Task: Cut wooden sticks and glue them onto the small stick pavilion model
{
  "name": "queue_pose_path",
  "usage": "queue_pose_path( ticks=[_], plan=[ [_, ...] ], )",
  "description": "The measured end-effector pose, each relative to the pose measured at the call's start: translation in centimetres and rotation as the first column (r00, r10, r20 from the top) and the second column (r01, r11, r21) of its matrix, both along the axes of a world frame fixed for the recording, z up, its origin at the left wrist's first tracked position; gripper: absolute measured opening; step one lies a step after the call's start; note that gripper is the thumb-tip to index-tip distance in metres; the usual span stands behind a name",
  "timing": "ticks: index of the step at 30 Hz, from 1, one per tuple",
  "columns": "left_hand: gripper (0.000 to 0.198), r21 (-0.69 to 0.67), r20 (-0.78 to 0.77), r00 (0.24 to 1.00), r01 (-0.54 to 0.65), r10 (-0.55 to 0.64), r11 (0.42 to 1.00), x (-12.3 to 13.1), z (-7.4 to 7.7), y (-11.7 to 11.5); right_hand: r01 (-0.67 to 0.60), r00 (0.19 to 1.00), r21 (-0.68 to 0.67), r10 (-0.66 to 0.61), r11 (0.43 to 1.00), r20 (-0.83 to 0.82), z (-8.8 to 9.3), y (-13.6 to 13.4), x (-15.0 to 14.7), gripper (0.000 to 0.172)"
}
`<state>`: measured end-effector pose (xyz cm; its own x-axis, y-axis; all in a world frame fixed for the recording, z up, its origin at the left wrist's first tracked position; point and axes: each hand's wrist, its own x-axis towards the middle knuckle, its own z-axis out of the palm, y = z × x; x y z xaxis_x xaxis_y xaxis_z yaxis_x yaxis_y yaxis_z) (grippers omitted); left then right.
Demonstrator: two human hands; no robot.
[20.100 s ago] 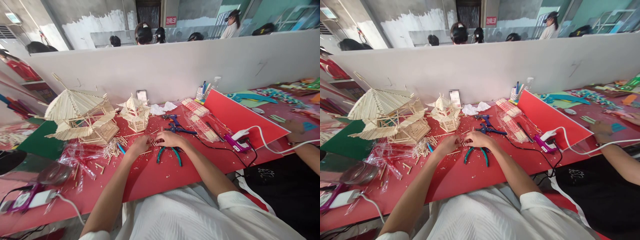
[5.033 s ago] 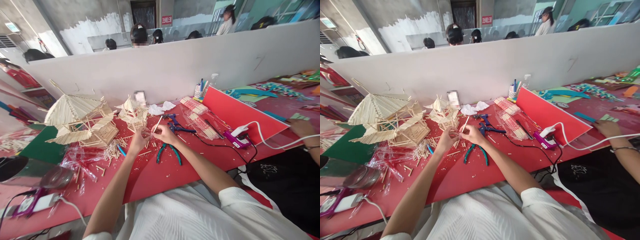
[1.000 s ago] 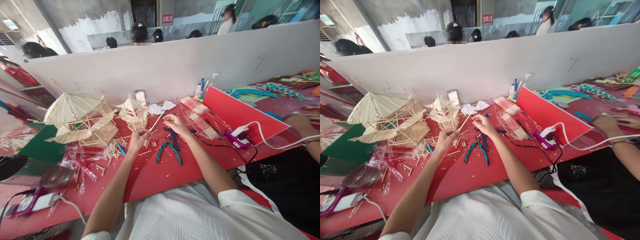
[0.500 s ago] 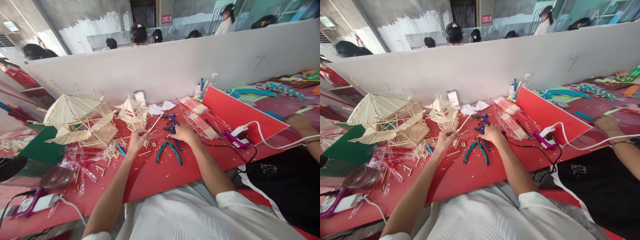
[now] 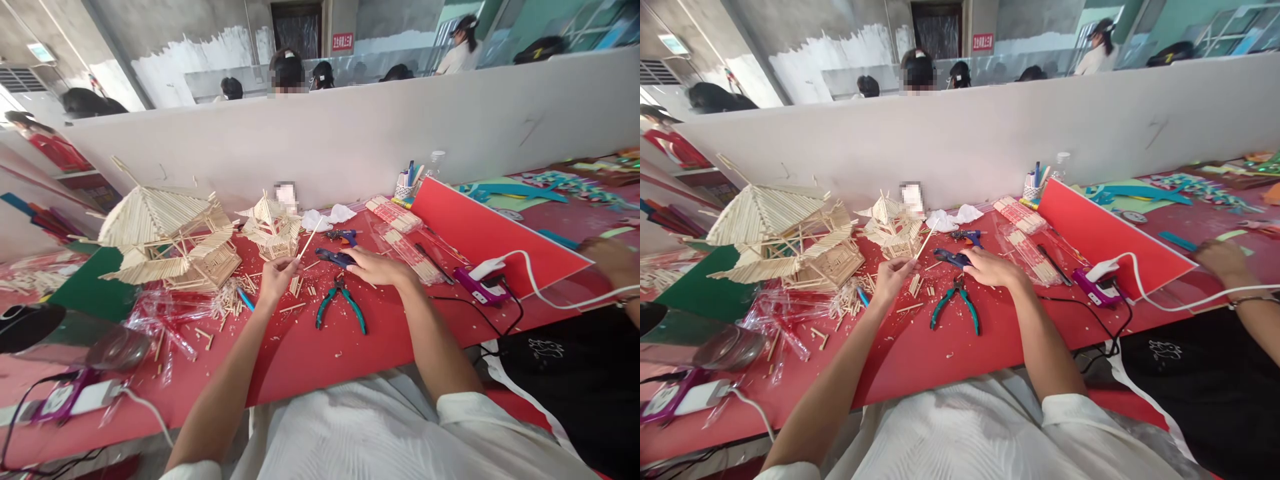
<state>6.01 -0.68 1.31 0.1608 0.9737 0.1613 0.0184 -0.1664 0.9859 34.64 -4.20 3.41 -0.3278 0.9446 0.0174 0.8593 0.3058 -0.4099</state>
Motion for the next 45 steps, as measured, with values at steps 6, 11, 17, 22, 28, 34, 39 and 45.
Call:
queue_pose_path(
  ticks=[6,11,17,22,28,34,39,45],
  plan=[
    [0.038,-0.021,0.029,0.999,-0.021,0.021,1.0,0.2,0.0,-0.1,-0.109,0.988,-0.009,0.108,0.994,-0.111,-0.5,0.2,-0.8,0.043],
    [0.039,-0.036,0.053,0.998,-0.032,0.034,0.999,0.4,-0.4,0.2,-0.142,0.979,0.02,0.143,0.99,-0.146,0.0,0.1,-1.3,0.042],
    [0.039,0.017,0.054,0.996,-0.065,0.064,0.998,0.4,-0.5,0.3,-0.166,0.968,-0.001,0.163,0.986,-0.19,0.4,-0.1,-2.1,0.044],
    [0.037,0.021,0.044,0.997,-0.067,0.066,0.998,0.4,-0.6,0.3,-0.188,0.957,0.007,0.185,0.982,-0.223,0.3,0.1,-2.5,0.046],
    [0.035,0.029,0.021,0.998,-0.053,0.052,0.998,0.5,-0.7,0.2,-0.159,0.953,0.033,0.162,0.987,-0.256,0.0,0.1,-3.2,0.049],
    [0.031,0.027,0.002,1.0,-0.029,0.029,0.999,0.7,-0.7,-0.1,-0.164,0.95,0.043,0.17,0.985,-0.261,0.1,0.0,-3.9,0.047],
    [0.027,0.017,-0.03,0.999,-0.027,0.028,0.999,0.8,-0.5,-0.2,-0.162,0.962,0.077,0.175,0.984,-0.211,0.2,-0.1,-4.4,0.043],
    [0.025,0.002,-0.024,0.998,-0.052,0.052,0.999,0.8,-0.5,-0.1,-0.143,0.963,0.114,0.165,0.983,-0.215,0.5,-0.5,-4.8,0.039]
  ],
)
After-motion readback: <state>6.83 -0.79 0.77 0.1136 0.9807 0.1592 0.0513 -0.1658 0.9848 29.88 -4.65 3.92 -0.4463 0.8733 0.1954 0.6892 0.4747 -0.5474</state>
